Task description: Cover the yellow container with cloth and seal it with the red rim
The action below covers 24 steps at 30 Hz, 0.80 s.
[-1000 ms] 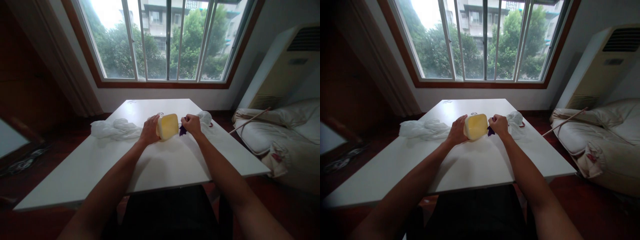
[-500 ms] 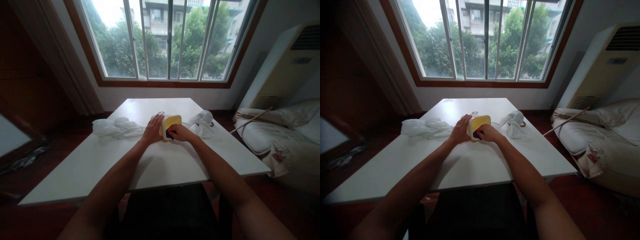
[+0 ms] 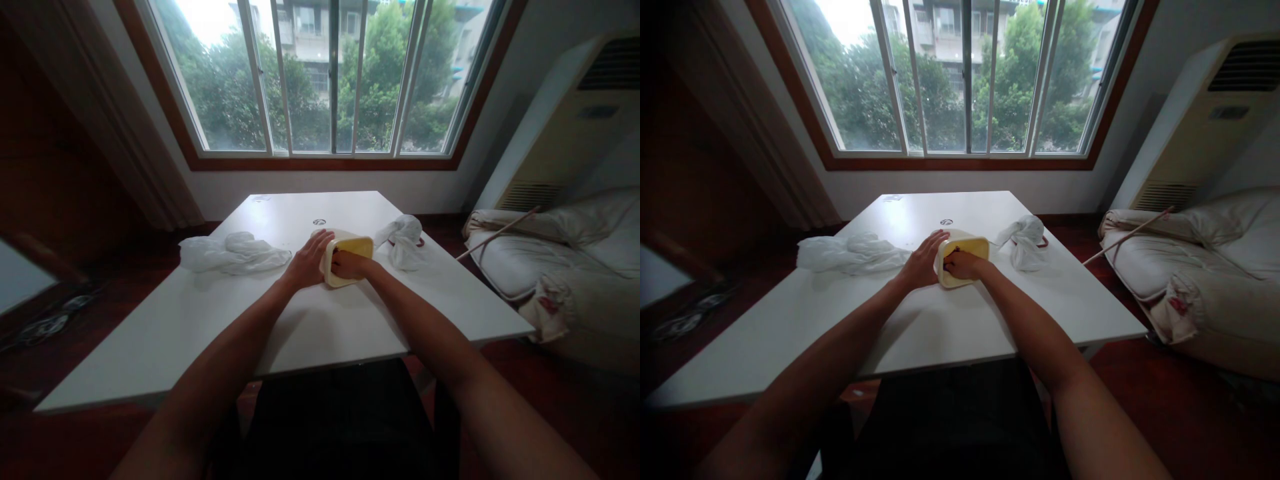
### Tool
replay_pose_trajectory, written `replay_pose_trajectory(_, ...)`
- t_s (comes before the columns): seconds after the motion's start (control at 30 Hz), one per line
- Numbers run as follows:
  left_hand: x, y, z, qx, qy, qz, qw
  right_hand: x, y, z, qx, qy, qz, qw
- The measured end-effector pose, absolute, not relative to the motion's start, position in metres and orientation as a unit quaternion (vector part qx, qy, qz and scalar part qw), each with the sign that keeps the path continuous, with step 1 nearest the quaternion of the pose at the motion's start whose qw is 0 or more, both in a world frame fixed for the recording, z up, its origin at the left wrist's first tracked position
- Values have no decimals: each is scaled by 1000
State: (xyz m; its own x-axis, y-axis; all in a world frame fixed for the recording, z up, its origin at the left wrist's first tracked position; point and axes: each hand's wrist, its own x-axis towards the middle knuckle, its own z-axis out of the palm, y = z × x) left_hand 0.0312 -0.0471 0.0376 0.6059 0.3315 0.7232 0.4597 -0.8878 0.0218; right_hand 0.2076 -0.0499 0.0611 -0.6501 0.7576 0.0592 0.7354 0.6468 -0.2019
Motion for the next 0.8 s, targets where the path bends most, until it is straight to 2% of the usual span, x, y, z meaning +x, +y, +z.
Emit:
replay_pose_trajectory(0.2, 22, -39, 34, -882, -255, -387, 82, 219, -71, 78, -320, -933, 154, 65)
replay_pose_trajectory(0.43, 18, -38, 36, -882, -243, -395, 85, 218, -94, 84, -479, -877, 35, -9)
replay_pose_trajectory(0.57, 23, -42, 37, -887, -225, -394, 87, 208, -84, 80, -504, -862, -9, -60)
replay_pose_trajectory(0.8, 24, -39, 34, -890, -237, -376, 103, 200, -56, 63, -490, -871, 1, -25)
